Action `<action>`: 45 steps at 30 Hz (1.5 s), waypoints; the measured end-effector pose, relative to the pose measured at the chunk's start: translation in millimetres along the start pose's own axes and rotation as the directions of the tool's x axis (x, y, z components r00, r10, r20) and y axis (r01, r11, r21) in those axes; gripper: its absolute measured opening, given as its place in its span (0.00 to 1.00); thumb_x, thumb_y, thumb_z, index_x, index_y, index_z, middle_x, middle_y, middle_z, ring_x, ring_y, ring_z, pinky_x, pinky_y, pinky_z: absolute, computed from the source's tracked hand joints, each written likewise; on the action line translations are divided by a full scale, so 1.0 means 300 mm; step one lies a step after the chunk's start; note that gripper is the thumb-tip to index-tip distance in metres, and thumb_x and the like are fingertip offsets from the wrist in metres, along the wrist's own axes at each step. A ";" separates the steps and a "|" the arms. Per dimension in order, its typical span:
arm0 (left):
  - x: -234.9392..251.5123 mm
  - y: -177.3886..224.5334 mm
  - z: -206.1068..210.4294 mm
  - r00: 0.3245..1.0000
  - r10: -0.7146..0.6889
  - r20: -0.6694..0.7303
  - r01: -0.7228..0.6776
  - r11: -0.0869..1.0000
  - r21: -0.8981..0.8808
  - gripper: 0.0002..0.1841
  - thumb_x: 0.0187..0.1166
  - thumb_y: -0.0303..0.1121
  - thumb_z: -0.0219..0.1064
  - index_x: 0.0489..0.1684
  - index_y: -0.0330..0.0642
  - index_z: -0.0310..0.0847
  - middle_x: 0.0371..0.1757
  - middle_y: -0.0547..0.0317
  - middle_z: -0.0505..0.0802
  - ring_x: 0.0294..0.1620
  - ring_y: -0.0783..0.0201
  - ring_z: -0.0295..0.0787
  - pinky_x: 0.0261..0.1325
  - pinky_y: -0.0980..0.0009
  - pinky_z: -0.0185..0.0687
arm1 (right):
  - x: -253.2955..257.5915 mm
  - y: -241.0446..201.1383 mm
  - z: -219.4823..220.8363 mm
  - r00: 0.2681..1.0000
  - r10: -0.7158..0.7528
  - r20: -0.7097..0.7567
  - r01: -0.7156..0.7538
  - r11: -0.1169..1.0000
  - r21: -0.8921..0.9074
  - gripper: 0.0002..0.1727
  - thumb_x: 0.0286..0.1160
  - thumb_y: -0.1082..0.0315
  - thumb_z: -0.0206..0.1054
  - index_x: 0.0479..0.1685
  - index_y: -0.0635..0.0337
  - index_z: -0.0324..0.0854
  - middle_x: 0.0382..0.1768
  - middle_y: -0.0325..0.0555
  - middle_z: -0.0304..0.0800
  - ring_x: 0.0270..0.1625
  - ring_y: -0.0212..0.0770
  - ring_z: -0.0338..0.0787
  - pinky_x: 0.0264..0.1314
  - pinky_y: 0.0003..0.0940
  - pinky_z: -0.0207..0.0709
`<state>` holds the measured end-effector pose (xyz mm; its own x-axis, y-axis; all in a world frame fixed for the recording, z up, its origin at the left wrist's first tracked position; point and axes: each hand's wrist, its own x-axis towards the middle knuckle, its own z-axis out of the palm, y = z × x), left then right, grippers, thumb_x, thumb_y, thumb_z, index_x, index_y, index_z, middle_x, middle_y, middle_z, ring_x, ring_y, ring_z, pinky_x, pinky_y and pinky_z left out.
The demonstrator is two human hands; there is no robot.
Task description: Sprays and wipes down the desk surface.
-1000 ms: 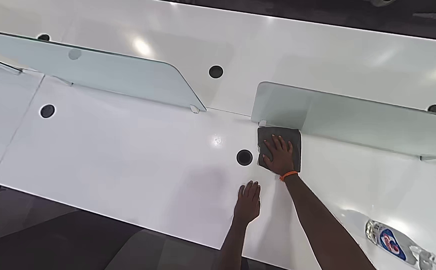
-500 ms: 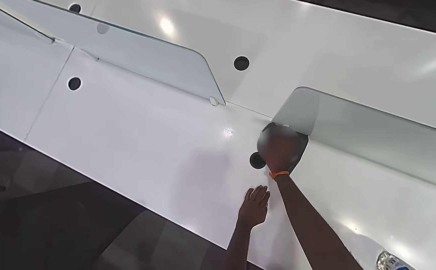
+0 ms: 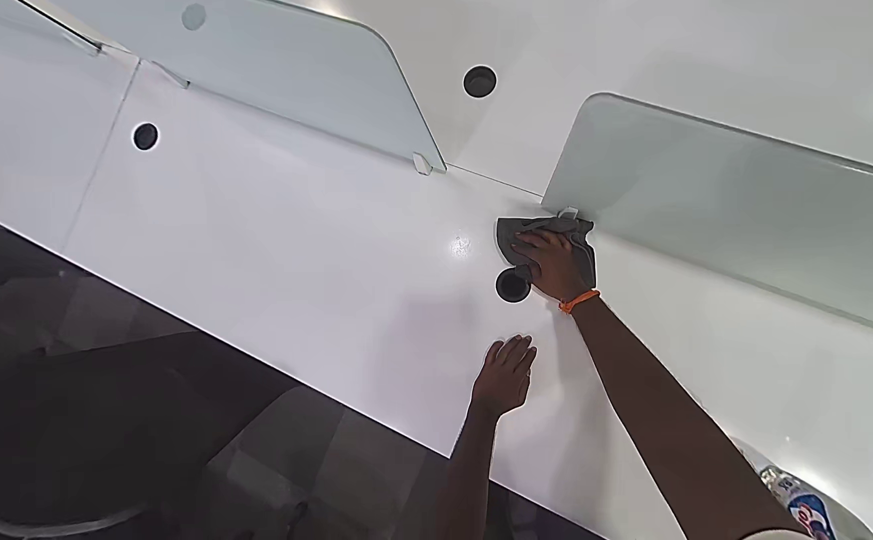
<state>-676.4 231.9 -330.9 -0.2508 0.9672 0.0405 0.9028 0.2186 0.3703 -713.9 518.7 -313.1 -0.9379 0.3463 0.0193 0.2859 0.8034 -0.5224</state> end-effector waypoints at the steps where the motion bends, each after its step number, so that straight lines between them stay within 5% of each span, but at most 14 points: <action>1: 0.001 -0.002 0.001 1.000 0.006 -0.008 -0.006 1.000 -0.008 0.25 0.84 0.41 0.48 0.79 0.54 0.77 0.86 0.62 0.76 0.89 0.59 0.65 0.88 0.50 0.56 | -0.045 0.000 -0.002 1.000 -0.013 -0.005 0.013 1.000 -0.006 0.28 0.73 0.71 0.59 0.71 0.33 0.85 0.82 0.27 0.76 0.88 0.48 0.66 0.85 0.65 0.55; 9: 0.004 -0.004 0.001 1.000 0.002 -0.009 -0.003 1.000 -0.026 0.25 0.83 0.39 0.50 0.79 0.54 0.76 0.87 0.62 0.75 0.89 0.58 0.64 0.88 0.49 0.57 | -0.431 -0.172 0.016 0.965 0.264 0.006 -0.261 0.957 -0.129 0.26 0.72 0.69 0.61 0.70 0.38 0.85 0.79 0.35 0.80 0.83 0.51 0.73 0.81 0.66 0.58; 13: 0.007 0.001 -0.007 1.000 -0.003 -0.024 0.002 0.999 -0.053 0.24 0.83 0.39 0.51 0.77 0.54 0.77 0.86 0.62 0.77 0.88 0.57 0.66 0.87 0.48 0.59 | -0.524 -0.328 -0.054 0.875 0.448 0.183 -0.383 0.873 -0.302 0.23 0.63 0.55 0.69 0.61 0.45 0.88 0.71 0.46 0.82 0.76 0.59 0.76 0.70 0.70 0.63; 16: 0.003 0.003 -0.006 0.999 0.003 -0.040 -0.005 0.999 -0.049 0.23 0.84 0.39 0.50 0.77 0.52 0.78 0.85 0.61 0.77 0.88 0.57 0.66 0.87 0.48 0.59 | -0.472 -0.400 -0.159 0.817 0.494 0.298 -0.415 0.861 -0.293 0.24 0.72 0.47 0.64 0.60 0.50 0.88 0.69 0.49 0.85 0.74 0.59 0.78 0.72 0.72 0.61; 20: 0.009 0.003 -0.016 1.000 0.004 -0.025 -0.005 1.000 -0.030 0.24 0.83 0.38 0.51 0.77 0.51 0.78 0.84 0.61 0.78 0.88 0.57 0.66 0.87 0.48 0.58 | -0.306 -0.389 -0.085 0.963 0.268 -0.005 -0.268 0.962 -0.060 0.16 0.82 0.66 0.60 0.63 0.51 0.87 0.59 0.45 0.92 0.63 0.52 0.88 0.63 0.59 0.77; 22: 0.006 0.007 -0.019 0.999 0.004 -0.036 -0.005 0.999 -0.038 0.23 0.83 0.38 0.51 0.75 0.50 0.79 0.83 0.60 0.80 0.87 0.57 0.69 0.86 0.48 0.58 | -0.225 -0.383 -0.018 0.969 0.233 0.084 -0.227 0.971 -0.081 0.15 0.81 0.70 0.61 0.63 0.53 0.84 0.60 0.47 0.91 0.66 0.53 0.86 0.67 0.60 0.73; 25: 0.010 0.003 -0.018 0.997 0.013 -0.070 -0.016 0.999 -0.032 0.19 0.84 0.38 0.51 0.65 0.50 0.85 0.78 0.59 0.84 0.84 0.56 0.73 0.86 0.48 0.60 | -0.150 -0.391 0.035 0.930 0.273 0.246 -0.226 0.953 -0.202 0.15 0.76 0.71 0.67 0.61 0.55 0.80 0.47 0.50 0.92 0.57 0.54 0.90 0.79 0.67 0.63; 29: 0.007 0.005 -0.018 0.998 0.015 -0.068 -0.016 1.000 -0.011 0.21 0.84 0.38 0.50 0.69 0.52 0.82 0.82 0.60 0.81 0.87 0.57 0.69 0.86 0.49 0.59 | -0.140 -0.394 -0.019 0.940 0.271 0.209 -0.230 0.952 -0.200 0.14 0.69 0.75 0.72 0.52 0.54 0.80 0.34 0.48 0.91 0.43 0.52 0.91 0.69 0.67 0.68; 33: 0.011 -0.002 -0.010 1.000 0.008 -0.008 -0.008 1.000 -0.002 0.24 0.83 0.38 0.49 0.75 0.51 0.79 0.86 0.61 0.77 0.88 0.57 0.66 0.87 0.49 0.58 | -0.205 -0.302 -0.143 0.944 0.321 0.074 -0.306 0.938 -0.161 0.12 0.72 0.75 0.69 0.52 0.56 0.85 0.42 0.52 0.92 0.50 0.58 0.91 0.72 0.72 0.66; 39: 0.008 0.002 -0.005 0.999 0.016 -0.033 -0.016 1.000 0.002 0.23 0.83 0.39 0.49 0.74 0.51 0.80 0.85 0.61 0.77 0.88 0.57 0.66 0.86 0.49 0.58 | -0.371 -0.003 -0.224 0.840 0.532 -0.106 -0.542 0.834 -0.107 0.12 0.81 0.72 0.62 0.58 0.58 0.85 0.49 0.55 0.93 0.58 0.60 0.90 0.80 0.76 0.54; 45: 0.005 0.002 -0.005 0.999 0.017 -0.038 -0.017 1.000 0.002 0.23 0.83 0.38 0.50 0.74 0.51 0.80 0.85 0.61 0.78 0.88 0.57 0.67 0.86 0.49 0.58 | -0.435 0.068 -0.223 0.847 0.503 -0.175 -0.527 0.839 -0.139 0.15 0.83 0.71 0.57 0.59 0.55 0.88 0.56 0.51 0.93 0.66 0.56 0.87 0.83 0.74 0.49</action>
<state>-676.7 233.3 -329.3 -0.2488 0.9651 0.0821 0.9076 0.2027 0.3676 -572.6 522.5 -269.3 -0.6161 0.7816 -0.0974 0.7609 0.5586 -0.3301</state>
